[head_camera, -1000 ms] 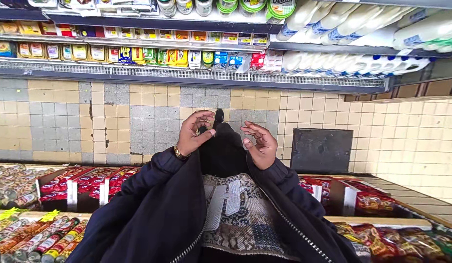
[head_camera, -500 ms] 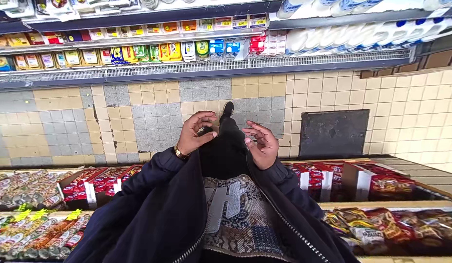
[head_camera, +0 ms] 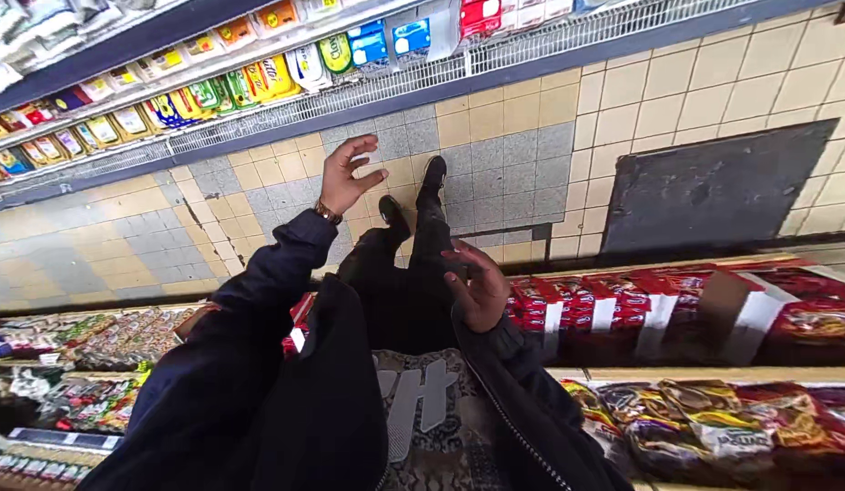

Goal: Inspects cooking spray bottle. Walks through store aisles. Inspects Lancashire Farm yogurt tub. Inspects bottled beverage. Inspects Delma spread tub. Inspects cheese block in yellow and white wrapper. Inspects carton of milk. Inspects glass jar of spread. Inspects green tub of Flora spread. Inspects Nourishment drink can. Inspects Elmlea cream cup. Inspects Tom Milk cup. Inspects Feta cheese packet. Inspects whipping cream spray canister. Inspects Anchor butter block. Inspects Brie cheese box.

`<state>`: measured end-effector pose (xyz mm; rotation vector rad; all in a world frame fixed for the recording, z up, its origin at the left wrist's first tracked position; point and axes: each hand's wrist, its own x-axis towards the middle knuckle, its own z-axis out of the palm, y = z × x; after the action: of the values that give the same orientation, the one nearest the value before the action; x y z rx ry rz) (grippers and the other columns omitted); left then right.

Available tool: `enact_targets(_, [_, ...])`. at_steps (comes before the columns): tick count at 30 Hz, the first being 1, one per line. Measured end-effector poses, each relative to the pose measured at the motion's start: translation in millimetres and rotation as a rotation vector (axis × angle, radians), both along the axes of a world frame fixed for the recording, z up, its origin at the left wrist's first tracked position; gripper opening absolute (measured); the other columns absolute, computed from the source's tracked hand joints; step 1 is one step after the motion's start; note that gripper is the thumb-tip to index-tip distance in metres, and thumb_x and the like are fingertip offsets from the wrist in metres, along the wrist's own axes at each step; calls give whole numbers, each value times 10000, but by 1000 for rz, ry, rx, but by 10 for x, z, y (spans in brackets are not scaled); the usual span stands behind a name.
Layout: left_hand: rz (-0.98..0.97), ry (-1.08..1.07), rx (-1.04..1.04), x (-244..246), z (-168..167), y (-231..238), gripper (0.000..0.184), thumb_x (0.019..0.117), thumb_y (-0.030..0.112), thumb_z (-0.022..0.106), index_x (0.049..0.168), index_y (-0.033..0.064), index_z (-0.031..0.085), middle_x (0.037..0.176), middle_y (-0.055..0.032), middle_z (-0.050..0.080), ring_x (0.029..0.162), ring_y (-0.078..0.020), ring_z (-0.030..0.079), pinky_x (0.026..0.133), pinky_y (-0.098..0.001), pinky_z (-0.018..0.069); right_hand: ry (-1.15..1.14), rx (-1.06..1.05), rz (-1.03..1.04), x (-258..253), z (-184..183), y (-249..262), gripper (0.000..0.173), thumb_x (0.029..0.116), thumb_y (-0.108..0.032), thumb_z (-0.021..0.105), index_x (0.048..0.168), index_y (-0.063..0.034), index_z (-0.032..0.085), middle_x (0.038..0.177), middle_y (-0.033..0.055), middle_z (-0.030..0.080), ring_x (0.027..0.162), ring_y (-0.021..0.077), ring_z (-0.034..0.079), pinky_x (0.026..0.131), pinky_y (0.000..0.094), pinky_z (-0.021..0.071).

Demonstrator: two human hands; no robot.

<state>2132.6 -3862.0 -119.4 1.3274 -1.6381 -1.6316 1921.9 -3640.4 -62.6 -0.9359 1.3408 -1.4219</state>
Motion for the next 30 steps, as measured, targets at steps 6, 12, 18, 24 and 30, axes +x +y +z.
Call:
enact_targets(6, [-32,-237,-62,-630,-1178,-1103,655,792,123,841,1370,-39,578,1411,-210,582,1342,-296,546,1084,-442,499,34,175,-19,-446,-427,-80,371,973,-260,672,1330,-167,633,1325,91,662,1136,220,680,953,411,590])
enact_targets(12, [-199,-523,-231,-1058,-2180,-1936,701,768,157,842,1397,-6,581,1451,-214,548,1362,-312,520,1120,-445,446,47,289,-43,-786,-840,-82,420,966,-275,677,1374,-226,591,1330,61,665,1135,212,684,959,398,587])
enact_targets(18, [-377,-788,-229,-1302,-2698,-2302,821,764,165,838,1501,56,492,1555,-214,431,1469,-341,384,1209,-453,337,51,340,-32,-967,-1042,-75,447,962,-280,686,1396,-270,580,1330,43,667,1110,203,695,937,386,595])
enact_targets(24, [-491,-994,-203,-1522,-2844,-2494,806,804,129,804,1531,123,458,1541,-161,472,1437,-372,424,1159,-537,382,42,362,-31,-1023,-1133,-79,442,956,-308,703,1383,-271,594,1311,40,680,1096,199,703,930,375,600])
enact_targets(30, [-531,-1144,-177,-1698,-2870,-2534,821,813,71,753,1557,183,425,1496,-156,519,1392,-445,454,1009,-662,457,33,342,-24,-1038,-1146,-71,450,948,-291,718,1382,-273,601,1319,45,677,1104,210,703,943,381,601])
